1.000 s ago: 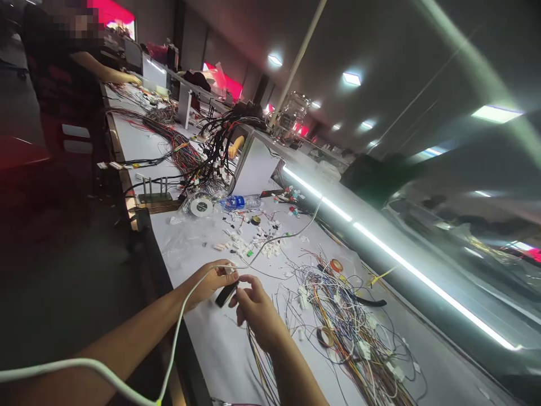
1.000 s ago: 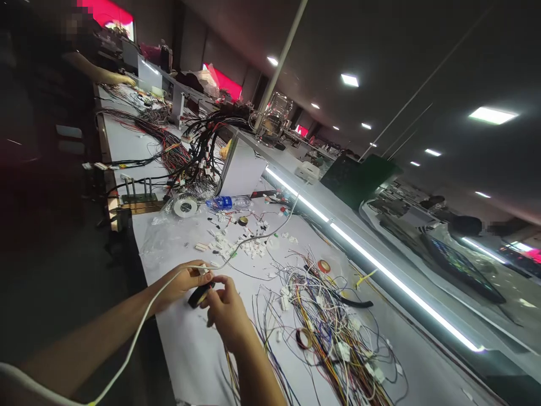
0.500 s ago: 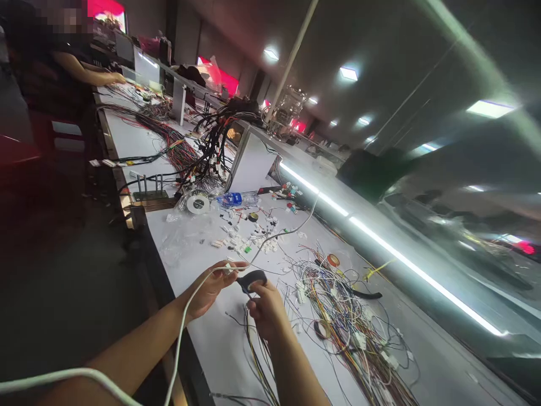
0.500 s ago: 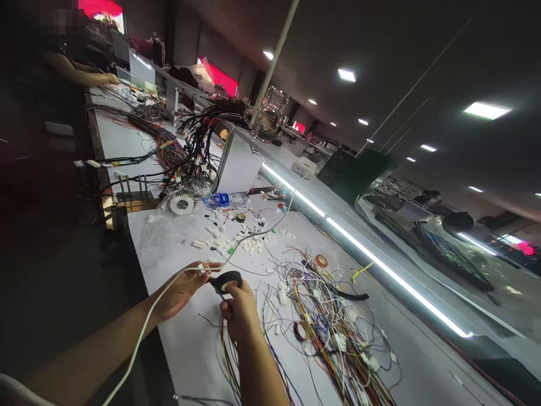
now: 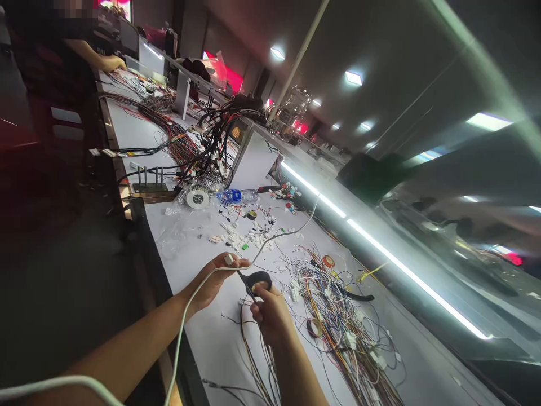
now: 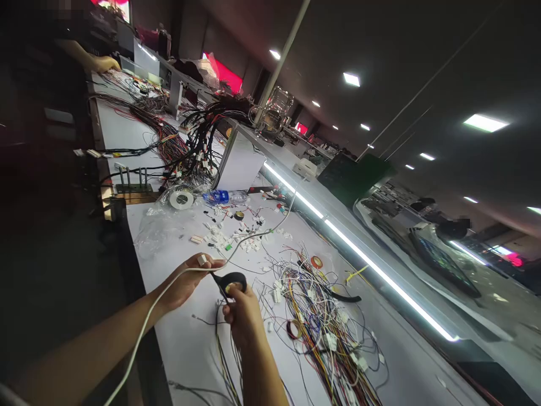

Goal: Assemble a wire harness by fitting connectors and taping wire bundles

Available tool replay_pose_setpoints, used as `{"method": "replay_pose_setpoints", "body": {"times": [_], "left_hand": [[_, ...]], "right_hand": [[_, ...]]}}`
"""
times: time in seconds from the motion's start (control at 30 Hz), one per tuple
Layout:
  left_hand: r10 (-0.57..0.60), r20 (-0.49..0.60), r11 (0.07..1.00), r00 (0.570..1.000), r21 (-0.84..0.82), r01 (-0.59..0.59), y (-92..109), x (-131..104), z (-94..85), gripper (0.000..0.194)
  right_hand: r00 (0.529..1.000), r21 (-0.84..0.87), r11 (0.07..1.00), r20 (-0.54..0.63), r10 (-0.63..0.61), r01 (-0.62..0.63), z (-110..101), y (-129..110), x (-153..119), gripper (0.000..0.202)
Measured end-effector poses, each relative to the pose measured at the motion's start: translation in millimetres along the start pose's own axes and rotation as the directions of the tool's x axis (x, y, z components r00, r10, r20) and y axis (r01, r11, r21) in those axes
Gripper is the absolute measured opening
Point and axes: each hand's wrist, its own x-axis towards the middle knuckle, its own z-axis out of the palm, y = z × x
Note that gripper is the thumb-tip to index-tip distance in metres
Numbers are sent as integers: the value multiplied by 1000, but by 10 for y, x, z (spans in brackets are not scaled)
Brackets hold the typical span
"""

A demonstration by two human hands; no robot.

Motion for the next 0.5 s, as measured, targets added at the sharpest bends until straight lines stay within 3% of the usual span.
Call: {"method": "replay_pose_setpoints", "body": {"times": [0.07,0.13,0.17,0.23,0.3,0.33,0.37,0.43,0.5], "left_hand": [[-3,34,1000,999,-2,3,-13,52,38,30],[-21,31,998,999,53,19,-20,110,48,36],[-33,22,997,999,75,31,-25,130,45,36],[-58,-8,993,998,98,59,-41,138,32,32],[-47,-60,990,997,130,55,-69,107,27,29],[-28,-90,988,996,152,42,-86,85,33,28],[-5,-110,985,994,168,24,-105,62,45,28],[40,-112,990,993,139,-24,-141,32,86,28],[58,-75,997,996,52,-54,-161,31,137,32]], "right_hand": [[997,31,998,49,59,-60,-87,-40,-30,44],[993,-74,992,72,-95,100,-69,-79,-73,53],[972,-171,958,97,-214,228,-27,-90,-91,54],[885,-363,807,199,-422,466,84,-90,-108,50],[814,-422,698,239,-530,578,156,-59,-99,35],[821,-388,727,190,-538,566,157,-37,-88,27],[859,-315,802,106,-502,507,131,-13,-76,21],[959,-98,956,-39,-281,276,21,24,-59,20],[998,44,998,-50,-35,37,-108,30,-66,34]]}}
